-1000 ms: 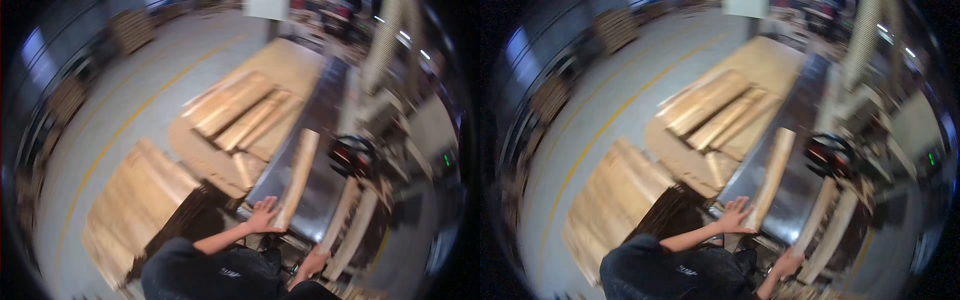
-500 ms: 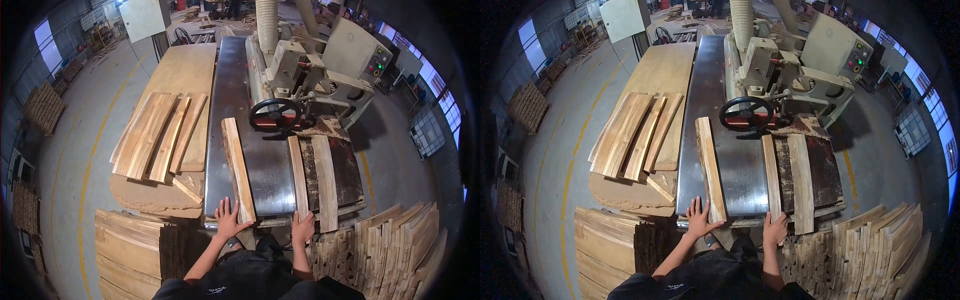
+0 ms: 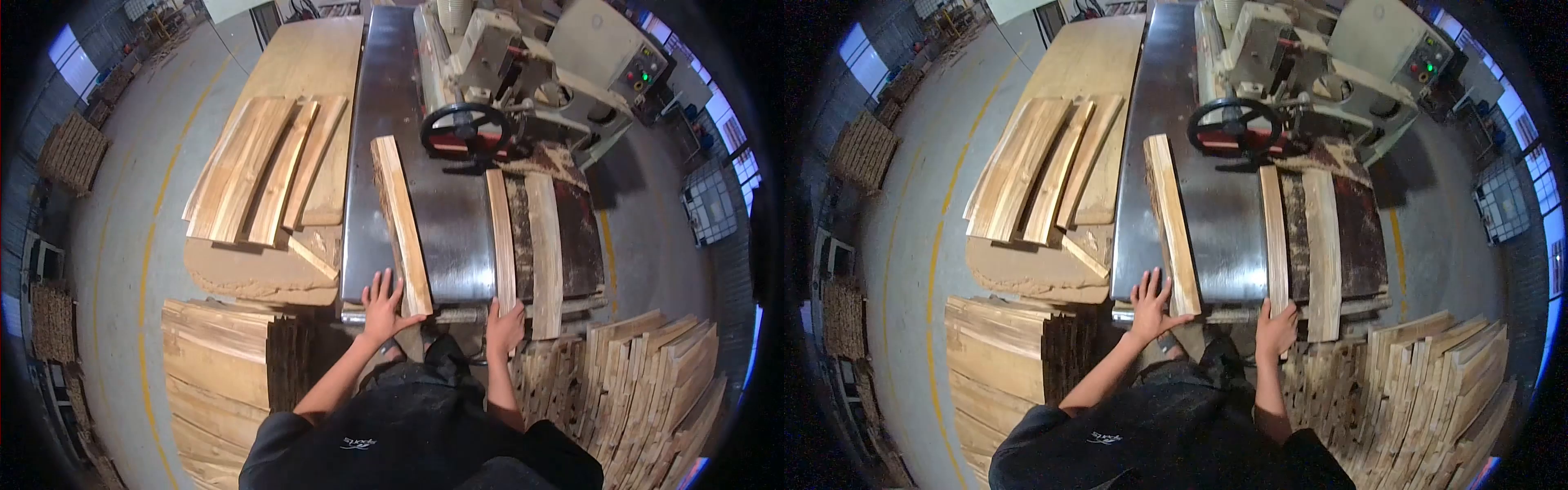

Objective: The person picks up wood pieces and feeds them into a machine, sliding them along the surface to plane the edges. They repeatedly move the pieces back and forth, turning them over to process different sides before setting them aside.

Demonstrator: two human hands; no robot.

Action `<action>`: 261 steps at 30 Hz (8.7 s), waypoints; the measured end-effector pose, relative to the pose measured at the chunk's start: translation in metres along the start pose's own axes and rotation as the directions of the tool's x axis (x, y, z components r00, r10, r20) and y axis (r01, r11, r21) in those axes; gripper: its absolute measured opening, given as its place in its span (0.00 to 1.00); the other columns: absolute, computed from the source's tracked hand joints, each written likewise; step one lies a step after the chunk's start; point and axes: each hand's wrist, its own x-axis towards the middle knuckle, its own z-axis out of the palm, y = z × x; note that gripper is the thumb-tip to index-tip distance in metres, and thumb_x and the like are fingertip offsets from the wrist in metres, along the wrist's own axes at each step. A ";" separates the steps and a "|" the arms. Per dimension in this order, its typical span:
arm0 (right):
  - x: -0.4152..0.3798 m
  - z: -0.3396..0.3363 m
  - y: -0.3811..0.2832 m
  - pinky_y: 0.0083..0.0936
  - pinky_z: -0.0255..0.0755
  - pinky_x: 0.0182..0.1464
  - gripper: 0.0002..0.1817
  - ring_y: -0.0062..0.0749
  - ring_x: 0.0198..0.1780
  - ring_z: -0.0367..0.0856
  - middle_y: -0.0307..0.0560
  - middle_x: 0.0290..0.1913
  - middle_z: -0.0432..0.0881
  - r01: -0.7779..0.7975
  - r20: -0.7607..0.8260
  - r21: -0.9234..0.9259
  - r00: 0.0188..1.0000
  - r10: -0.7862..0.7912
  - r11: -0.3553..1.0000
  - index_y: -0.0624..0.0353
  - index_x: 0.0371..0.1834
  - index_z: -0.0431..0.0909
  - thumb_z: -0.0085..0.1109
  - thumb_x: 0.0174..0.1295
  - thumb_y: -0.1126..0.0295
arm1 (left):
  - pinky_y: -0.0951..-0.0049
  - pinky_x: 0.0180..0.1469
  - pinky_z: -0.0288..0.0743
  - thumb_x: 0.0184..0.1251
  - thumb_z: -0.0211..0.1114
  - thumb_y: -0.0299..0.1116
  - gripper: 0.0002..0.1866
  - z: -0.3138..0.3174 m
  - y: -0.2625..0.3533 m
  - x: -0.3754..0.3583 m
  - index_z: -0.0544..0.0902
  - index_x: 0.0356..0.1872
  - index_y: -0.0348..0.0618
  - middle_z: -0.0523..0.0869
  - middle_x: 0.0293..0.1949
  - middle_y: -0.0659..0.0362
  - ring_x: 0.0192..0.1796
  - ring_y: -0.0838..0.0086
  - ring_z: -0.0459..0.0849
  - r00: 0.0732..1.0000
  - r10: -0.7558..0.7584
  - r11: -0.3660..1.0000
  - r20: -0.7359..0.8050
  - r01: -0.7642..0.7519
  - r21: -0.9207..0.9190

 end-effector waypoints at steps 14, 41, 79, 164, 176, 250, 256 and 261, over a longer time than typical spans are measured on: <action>0.002 -0.001 0.007 0.54 0.78 0.47 0.24 0.64 0.50 0.85 0.65 0.50 0.85 -0.046 0.028 0.113 0.999 0.043 0.993 0.63 0.64 0.75 0.52 0.80 0.53 | 0.40 0.78 0.55 0.44 0.85 0.65 0.59 0.040 0.086 -0.036 0.77 0.71 0.27 0.69 0.81 0.45 0.83 0.50 0.64 0.965 0.247 0.944 0.083 -0.220 -0.247; 0.002 0.016 0.021 0.52 0.80 0.50 0.36 0.62 0.54 0.85 0.65 0.56 0.85 0.080 0.012 0.021 0.997 -0.080 0.997 0.68 0.65 0.77 0.63 0.72 0.43 | 0.29 0.79 0.45 0.20 0.77 0.85 0.84 0.091 0.074 0.099 0.57 0.84 0.47 0.49 0.86 0.38 0.87 0.36 0.43 0.853 0.462 0.886 0.242 -0.431 -0.170; -0.005 -0.010 0.005 0.52 0.81 0.47 0.30 0.61 0.53 0.86 0.64 0.52 0.86 0.028 0.016 0.071 0.999 -0.029 0.997 0.67 0.66 0.76 0.56 0.78 0.48 | 0.45 0.71 0.67 0.70 0.65 0.37 0.09 -0.069 0.052 0.062 0.84 0.47 0.49 0.89 0.57 0.53 0.65 0.56 0.87 0.528 0.778 0.486 -0.340 -0.849 -0.206; -0.002 0.045 0.047 0.43 0.79 0.63 0.35 0.55 0.63 0.84 0.59 0.63 0.84 0.109 -0.106 0.093 0.989 -0.099 0.990 0.64 0.69 0.77 0.72 0.67 0.51 | 0.43 0.76 0.62 0.72 0.66 0.43 0.25 0.031 0.022 0.098 0.82 0.65 0.42 0.70 0.77 0.42 0.79 0.46 0.67 0.973 0.212 0.968 -0.096 -0.223 -0.118; -0.008 0.022 0.027 0.50 0.76 0.64 0.34 0.60 0.66 0.79 0.61 0.64 0.81 0.085 -0.070 0.107 0.995 -0.077 0.991 0.64 0.70 0.73 0.70 0.67 0.55 | 0.47 0.75 0.62 0.75 0.64 0.47 0.26 0.027 0.022 0.098 0.80 0.68 0.46 0.70 0.78 0.46 0.81 0.50 0.65 0.971 0.226 0.968 -0.080 -0.233 -0.089; -0.006 0.003 0.007 0.52 0.78 0.56 0.32 0.60 0.60 0.82 0.60 0.60 0.82 0.096 -0.107 0.067 0.990 -0.089 0.993 0.61 0.66 0.74 0.71 0.63 0.55 | 0.50 0.75 0.62 0.72 0.68 0.47 0.25 0.028 0.021 0.099 0.85 0.63 0.45 0.75 0.75 0.47 0.78 0.53 0.69 0.965 0.227 0.972 -0.131 -0.232 -0.028; -0.006 0.006 0.009 0.52 0.78 0.57 0.33 0.60 0.60 0.82 0.59 0.60 0.82 0.087 -0.098 0.083 0.992 -0.079 0.993 0.61 0.67 0.73 0.71 0.63 0.55 | 0.50 0.74 0.62 0.73 0.67 0.48 0.25 0.030 0.019 0.098 0.84 0.64 0.45 0.76 0.74 0.48 0.79 0.52 0.68 0.965 0.229 0.972 -0.129 -0.235 -0.032; -0.010 0.015 0.020 0.52 0.78 0.58 0.34 0.61 0.60 0.82 0.62 0.59 0.83 0.092 -0.115 0.062 0.990 -0.085 0.994 0.63 0.68 0.75 0.70 0.64 0.54 | 0.46 0.70 0.67 0.67 0.71 0.44 0.24 0.027 0.024 0.101 0.85 0.61 0.44 0.78 0.70 0.47 0.75 0.50 0.72 0.973 0.198 0.968 -0.116 -0.213 -0.133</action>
